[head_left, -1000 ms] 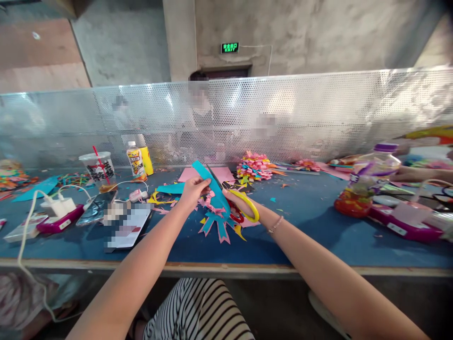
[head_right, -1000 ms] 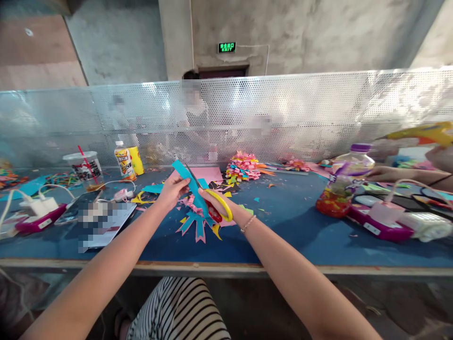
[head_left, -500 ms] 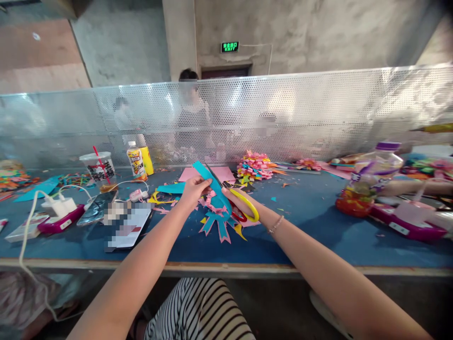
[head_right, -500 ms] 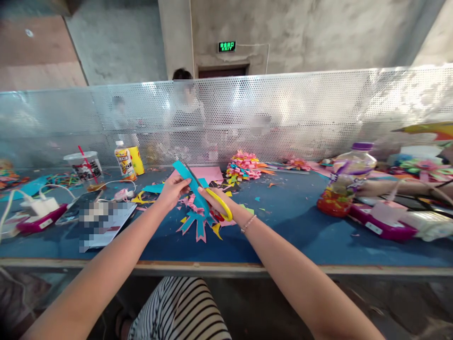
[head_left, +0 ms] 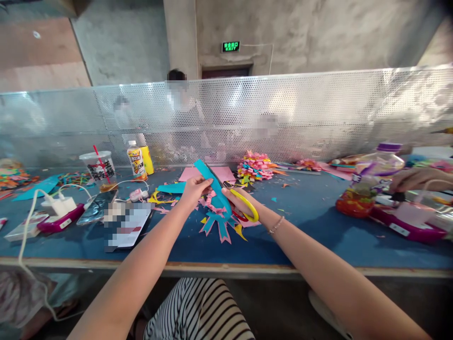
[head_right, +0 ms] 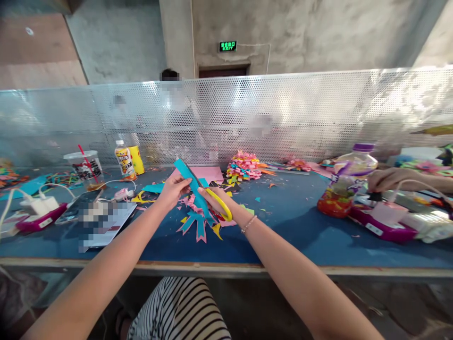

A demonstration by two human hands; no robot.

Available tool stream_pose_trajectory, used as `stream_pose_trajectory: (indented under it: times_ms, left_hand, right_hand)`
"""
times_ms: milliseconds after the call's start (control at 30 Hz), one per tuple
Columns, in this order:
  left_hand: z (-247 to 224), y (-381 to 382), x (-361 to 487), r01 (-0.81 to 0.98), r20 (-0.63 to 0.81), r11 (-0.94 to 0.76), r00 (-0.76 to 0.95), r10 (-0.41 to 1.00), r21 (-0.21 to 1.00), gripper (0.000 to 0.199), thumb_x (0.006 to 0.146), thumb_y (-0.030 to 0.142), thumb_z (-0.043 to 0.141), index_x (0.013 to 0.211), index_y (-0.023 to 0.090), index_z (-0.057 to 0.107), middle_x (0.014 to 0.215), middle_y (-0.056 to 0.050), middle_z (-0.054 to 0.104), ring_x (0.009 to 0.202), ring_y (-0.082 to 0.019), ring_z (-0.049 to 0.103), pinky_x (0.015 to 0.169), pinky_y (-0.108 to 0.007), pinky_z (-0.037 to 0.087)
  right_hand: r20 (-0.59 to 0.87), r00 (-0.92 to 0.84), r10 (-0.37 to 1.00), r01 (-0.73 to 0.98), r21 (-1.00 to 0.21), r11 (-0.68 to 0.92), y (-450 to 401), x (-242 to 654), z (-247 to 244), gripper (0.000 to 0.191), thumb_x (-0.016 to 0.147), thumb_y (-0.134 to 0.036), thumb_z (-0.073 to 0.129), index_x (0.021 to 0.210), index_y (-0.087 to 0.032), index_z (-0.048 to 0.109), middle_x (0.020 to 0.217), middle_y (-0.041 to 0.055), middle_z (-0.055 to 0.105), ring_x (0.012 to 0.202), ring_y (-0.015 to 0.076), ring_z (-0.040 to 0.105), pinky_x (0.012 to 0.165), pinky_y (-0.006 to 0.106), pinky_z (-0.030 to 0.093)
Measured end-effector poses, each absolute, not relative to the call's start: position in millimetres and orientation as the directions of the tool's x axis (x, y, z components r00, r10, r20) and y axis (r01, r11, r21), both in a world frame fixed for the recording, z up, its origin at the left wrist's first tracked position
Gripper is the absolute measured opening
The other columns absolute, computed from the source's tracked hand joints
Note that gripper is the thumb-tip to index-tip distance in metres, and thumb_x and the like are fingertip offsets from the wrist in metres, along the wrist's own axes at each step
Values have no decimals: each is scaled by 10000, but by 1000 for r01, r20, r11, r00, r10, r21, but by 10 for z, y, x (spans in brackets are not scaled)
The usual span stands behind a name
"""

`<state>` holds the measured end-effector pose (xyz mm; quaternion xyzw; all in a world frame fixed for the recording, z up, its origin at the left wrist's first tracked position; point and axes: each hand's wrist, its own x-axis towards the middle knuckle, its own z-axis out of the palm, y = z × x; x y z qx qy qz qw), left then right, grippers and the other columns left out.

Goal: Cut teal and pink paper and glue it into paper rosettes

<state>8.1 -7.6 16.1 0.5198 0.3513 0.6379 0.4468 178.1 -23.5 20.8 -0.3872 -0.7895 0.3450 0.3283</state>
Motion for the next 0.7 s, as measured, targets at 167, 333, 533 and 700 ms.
stream_pose_trajectory:
  times_ms: [167,333,533,700]
  left_hand:
    - [166,-70,78,-213,337,-342,-59,940,915,254,570,324,708,599,130,547,498,17,551,464,-78,528,476,-196,432]
    - [170,-83,80,-223,314,-318,-54,948,921,274,546,334,723,604,130,549,509,14,553,479,-84,533,494,-207,442]
    - [196,-97,70,-324,334,-339,-73,940,883,276,582,356,699,653,131,556,549,21,543,494,-71,514,507,-208,454]
    - [211,-85,56,-323,324,-343,-114,939,882,289,527,312,734,636,137,531,527,38,523,477,-62,502,469,-183,429]
  right_hand:
    - [292,-469,834,393,-776,493,-224,1772,207,476,766,-624,364,591,-182,353,477,-48,361,412,57,314,402,211,264]
    - [236,-461,856,354,-835,421,-241,1788,173,464,766,-642,356,636,-197,353,450,-61,341,363,66,319,367,217,261]
    - [215,-507,834,377,-815,439,-235,1817,187,470,784,-639,329,626,-197,354,428,-56,346,356,69,316,370,222,268]
    - [234,-505,831,362,-817,449,-255,1811,201,474,775,-634,360,615,-189,365,448,-53,356,371,59,309,370,208,258]
